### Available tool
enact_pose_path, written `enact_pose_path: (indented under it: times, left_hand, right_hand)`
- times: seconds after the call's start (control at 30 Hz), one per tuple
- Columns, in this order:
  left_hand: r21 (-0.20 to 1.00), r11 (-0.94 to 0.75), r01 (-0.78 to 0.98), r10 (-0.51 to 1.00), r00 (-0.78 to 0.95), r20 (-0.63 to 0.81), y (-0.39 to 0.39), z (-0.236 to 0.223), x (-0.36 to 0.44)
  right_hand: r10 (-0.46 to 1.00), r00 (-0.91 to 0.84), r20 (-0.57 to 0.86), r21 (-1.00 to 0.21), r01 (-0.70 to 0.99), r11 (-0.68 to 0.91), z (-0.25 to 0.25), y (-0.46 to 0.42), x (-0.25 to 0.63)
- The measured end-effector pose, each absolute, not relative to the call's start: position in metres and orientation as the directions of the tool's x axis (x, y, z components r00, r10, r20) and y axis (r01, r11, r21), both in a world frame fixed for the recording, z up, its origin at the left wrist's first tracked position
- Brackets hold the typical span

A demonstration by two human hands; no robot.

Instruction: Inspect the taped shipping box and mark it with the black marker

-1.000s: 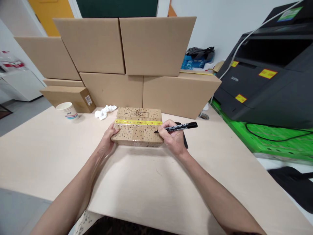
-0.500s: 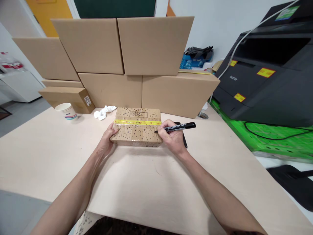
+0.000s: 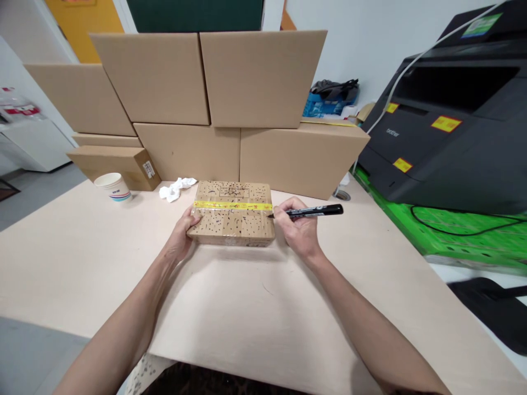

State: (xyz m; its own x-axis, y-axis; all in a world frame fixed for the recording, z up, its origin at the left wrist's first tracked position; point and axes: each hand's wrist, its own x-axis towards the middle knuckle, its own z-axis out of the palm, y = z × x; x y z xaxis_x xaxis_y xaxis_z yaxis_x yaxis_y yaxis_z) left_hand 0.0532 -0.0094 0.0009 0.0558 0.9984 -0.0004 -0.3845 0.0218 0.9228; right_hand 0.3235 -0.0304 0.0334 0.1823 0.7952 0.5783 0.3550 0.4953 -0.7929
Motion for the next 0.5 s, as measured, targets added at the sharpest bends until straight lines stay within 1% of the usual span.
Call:
enact_pose_path:
  times: [0.07,0.13,0.2,0.23,0.27,0.3,0.37,0.4,0.43,0.47,0.5]
  left_hand:
    - [0.919,0.014,-0.394,0.998,0.065,0.013,-0.009,-0.001,0.053]
    - [0.914,0.004,-0.405,0.997,0.074,0.028,-0.008,-0.003,0.053]
    - [0.912,0.004,-0.410,0.996,0.080,0.032,-0.008,-0.003,0.053]
    - [0.912,0.007,-0.410,0.996,0.084,0.030,-0.008,-0.003,0.054]
    - [0.913,0.011,-0.408,0.996,0.086,0.026,-0.008,-0.003,0.054]
    - [0.914,0.016,-0.405,0.996,0.087,0.021,-0.008,-0.003,0.054]
    - [0.916,0.030,-0.400,0.996,0.088,0.005,-0.008,-0.002,0.054]
    - [0.917,0.037,-0.398,0.996,0.085,-0.003,-0.009,-0.001,0.054]
    - [0.917,0.042,-0.397,0.997,0.082,-0.010,-0.009,0.000,0.055]
    - [0.916,0.044,-0.398,0.997,0.080,-0.014,-0.010,0.001,0.055]
    - [0.915,0.045,-0.401,0.997,0.081,-0.014,-0.011,0.003,0.055]
  right_hand:
    - [0.758,0.229,0.611,-0.755,0.459,0.469,0.033,-0.025,0.337]
    - [0.759,0.213,0.616,-0.699,0.592,0.401,0.026,-0.021,0.357]
    - [0.772,0.126,0.623,-0.585,0.730,0.353,0.013,-0.017,0.381]
    - [0.774,0.070,0.629,-0.502,0.797,0.336,0.004,-0.016,0.395]
    - [0.814,0.009,0.581,-0.409,0.868,0.282,-0.005,-0.016,0.408]
    - [0.864,-0.016,0.503,-0.312,0.929,0.199,-0.014,-0.016,0.420]
    - [0.932,-0.006,0.364,-0.145,0.987,0.063,-0.030,-0.018,0.440]
    - [0.950,0.004,0.312,-0.091,0.996,0.026,-0.037,-0.019,0.448]
    - [0.959,0.020,0.283,-0.064,0.998,-0.002,-0.041,-0.021,0.453]
    - [0.958,0.033,0.283,-0.073,0.997,-0.013,-0.044,-0.022,0.456]
    - [0.950,0.041,0.308,-0.115,0.993,-0.006,-0.046,-0.023,0.457]
